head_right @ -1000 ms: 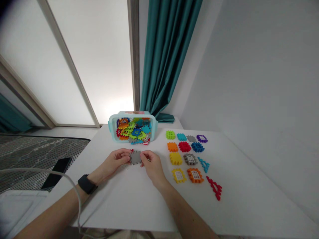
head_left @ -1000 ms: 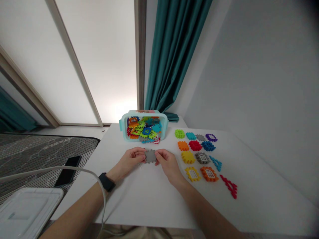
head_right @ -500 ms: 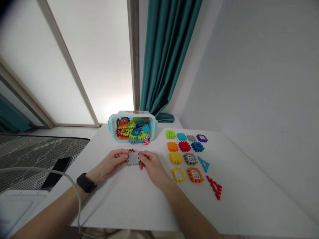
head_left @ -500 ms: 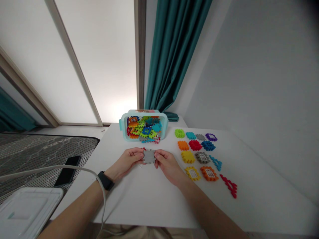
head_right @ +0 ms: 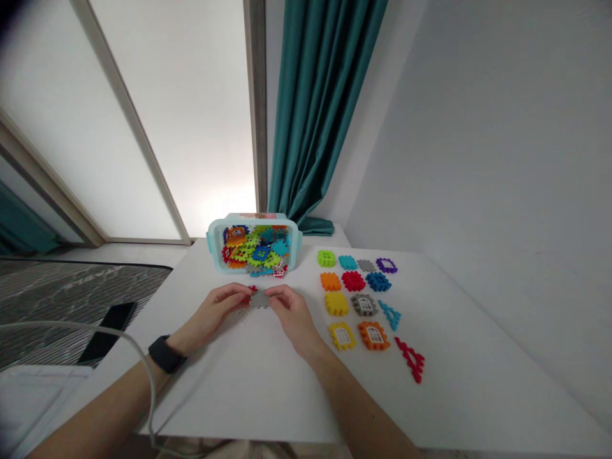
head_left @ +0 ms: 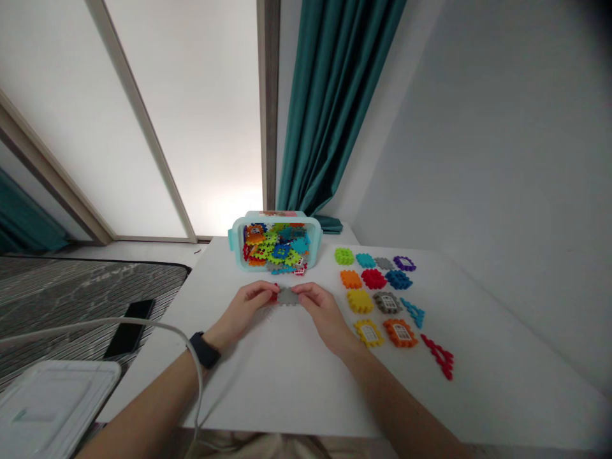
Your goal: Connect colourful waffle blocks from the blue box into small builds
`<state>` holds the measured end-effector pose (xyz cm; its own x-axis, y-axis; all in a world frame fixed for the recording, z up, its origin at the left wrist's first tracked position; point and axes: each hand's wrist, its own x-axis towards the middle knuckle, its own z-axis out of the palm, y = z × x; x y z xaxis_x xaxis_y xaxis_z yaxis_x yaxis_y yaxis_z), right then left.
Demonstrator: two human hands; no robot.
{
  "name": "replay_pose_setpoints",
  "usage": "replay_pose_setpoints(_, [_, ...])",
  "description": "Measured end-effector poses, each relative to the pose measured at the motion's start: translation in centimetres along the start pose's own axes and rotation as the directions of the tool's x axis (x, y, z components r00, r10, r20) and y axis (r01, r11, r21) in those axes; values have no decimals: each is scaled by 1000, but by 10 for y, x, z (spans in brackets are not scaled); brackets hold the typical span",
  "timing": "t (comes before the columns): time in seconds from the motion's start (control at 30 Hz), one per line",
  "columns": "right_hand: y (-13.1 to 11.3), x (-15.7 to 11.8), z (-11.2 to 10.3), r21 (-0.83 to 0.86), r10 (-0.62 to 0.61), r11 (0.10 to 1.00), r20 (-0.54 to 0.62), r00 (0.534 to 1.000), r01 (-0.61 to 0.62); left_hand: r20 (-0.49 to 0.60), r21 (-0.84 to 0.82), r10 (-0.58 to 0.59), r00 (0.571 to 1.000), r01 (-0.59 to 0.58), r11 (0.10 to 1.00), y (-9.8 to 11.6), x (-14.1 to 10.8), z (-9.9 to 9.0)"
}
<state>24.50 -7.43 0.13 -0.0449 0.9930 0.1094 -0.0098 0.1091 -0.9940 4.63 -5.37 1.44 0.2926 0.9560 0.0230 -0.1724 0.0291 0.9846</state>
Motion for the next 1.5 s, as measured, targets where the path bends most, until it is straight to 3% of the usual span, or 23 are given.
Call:
replay_pose_setpoints(0.1, [4, -1, 1, -89, -164, 982, 63, 984, 170, -18, -102, -15, 1000, 13, 995, 1, 0, 0])
replay_pose_setpoints(0.2, [8, -2, 2, -183, -308, 926, 143, 941, 331, -60, -153, -31, 998, 21, 988, 3, 0, 1])
replay_pose_setpoints(0.3, [8, -4, 2, -252, -367, 877, 198, 909, 409, -82, -192, -75, 994, 58, 980, 5, 0, 1])
replay_pose_setpoints(0.47, [0, -8, 3, -325, -426, 797, 296, 855, 510, 37, -171, -147, 988, 151, 974, 2, -1, 1])
replay_pose_setpoints(0.6, [-2, -10, 2, -379, -461, 735, 328, 824, 562, 44, -139, -125, 991, 130, 982, 0, 1, 0])
replay_pose_setpoints(0.77, [1, -9, -4, -493, -441, 664, 348, 827, 562, 4, -119, -111, 994, 110, 987, 3, 1, -1])
replay_pose_setpoints(0.93, [1, -7, -10, -552, -476, 573, 377, 795, 605, 30, -83, -114, 993, 116, 990, 3, 1, -1])
replay_pose_setpoints(1.1, [-3, -7, -10, -569, -489, 537, 392, 780, 623, 59, -40, -113, 992, 116, 992, 0, 2, -4])
replay_pose_setpoints(1.2, [-6, -7, -10, -577, -511, 524, 375, 773, 626, 80, 80, -50, 996, 43, 996, -1, 0, -5])
replay_pose_setpoints(1.27, [-8, -7, -12, -585, -532, 517, 352, 770, 625, 105, 218, 62, 993, -84, 972, -1, -3, -5])
replay_pose_setpoints(1.37, [-11, -7, -17, -600, -556, 513, 313, 770, 614, 145, 460, 267, 953, -303, 835, 0, -8, -3])
replay_pose_setpoints(1.5, [-14, -7, -22, -623, -573, 505, 277, 772, 598, 191, 662, 424, 885, -435, 610, 6, -10, -1])
